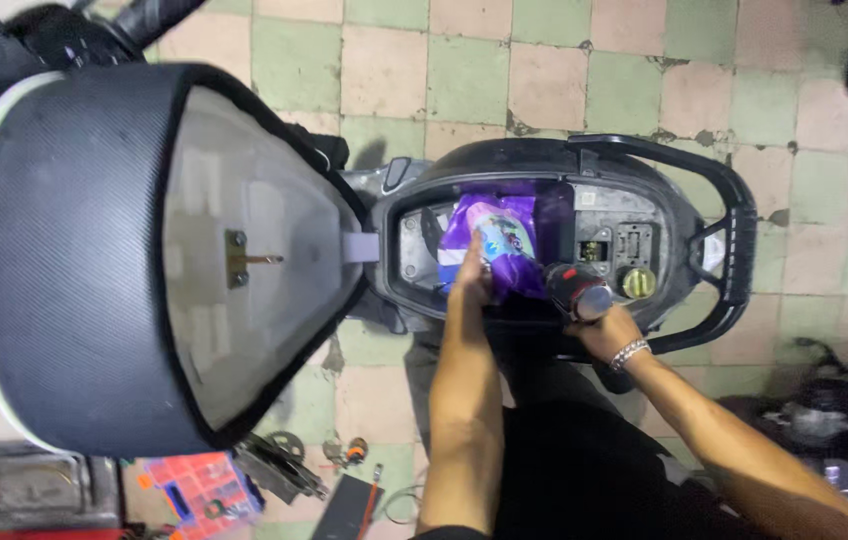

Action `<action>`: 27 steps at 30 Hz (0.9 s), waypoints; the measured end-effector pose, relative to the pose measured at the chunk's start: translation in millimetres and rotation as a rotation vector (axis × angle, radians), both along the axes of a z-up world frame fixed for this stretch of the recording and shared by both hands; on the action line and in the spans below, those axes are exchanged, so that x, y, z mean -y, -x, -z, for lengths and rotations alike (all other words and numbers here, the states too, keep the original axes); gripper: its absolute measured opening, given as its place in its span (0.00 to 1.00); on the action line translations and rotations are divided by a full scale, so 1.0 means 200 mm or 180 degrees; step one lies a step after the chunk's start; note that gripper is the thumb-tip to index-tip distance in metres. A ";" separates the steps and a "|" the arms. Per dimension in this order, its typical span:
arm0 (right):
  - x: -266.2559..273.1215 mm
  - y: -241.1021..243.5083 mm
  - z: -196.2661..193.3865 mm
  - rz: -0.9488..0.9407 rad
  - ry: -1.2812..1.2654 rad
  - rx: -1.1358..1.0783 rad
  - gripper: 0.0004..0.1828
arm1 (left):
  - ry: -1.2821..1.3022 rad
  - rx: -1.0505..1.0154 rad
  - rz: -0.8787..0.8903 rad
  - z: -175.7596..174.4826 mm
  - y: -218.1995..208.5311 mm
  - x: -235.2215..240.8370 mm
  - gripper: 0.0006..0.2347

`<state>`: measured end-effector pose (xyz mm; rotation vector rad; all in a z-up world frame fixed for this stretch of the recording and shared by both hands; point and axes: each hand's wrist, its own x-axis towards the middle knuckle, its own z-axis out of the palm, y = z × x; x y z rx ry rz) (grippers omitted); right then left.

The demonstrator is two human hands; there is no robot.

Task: The person works on the internal components of a scooter's under-seat storage area, using a cordless drill to tighten screws. They then place a purple package and a plastic bag containing a yellow item into the storage compartment before closing the seat.

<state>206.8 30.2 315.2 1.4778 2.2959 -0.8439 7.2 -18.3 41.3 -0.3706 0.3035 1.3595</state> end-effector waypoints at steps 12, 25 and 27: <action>0.17 0.08 0.04 0.0795 0.0288 0.0095 0.18 | 0.2604 -0.4832 0.1804 -0.37 0.43 0.12 0.38; 0.43 -0.07 0.07 0.1496 0.0354 -0.0030 0.23 | 0.0255 -0.6682 0.3871 -0.43 0.29 0.16 0.36; 0.46 -0.10 0.06 0.1466 0.0187 0.0171 0.25 | 0.0226 -0.6907 0.3958 -0.27 0.22 0.09 0.33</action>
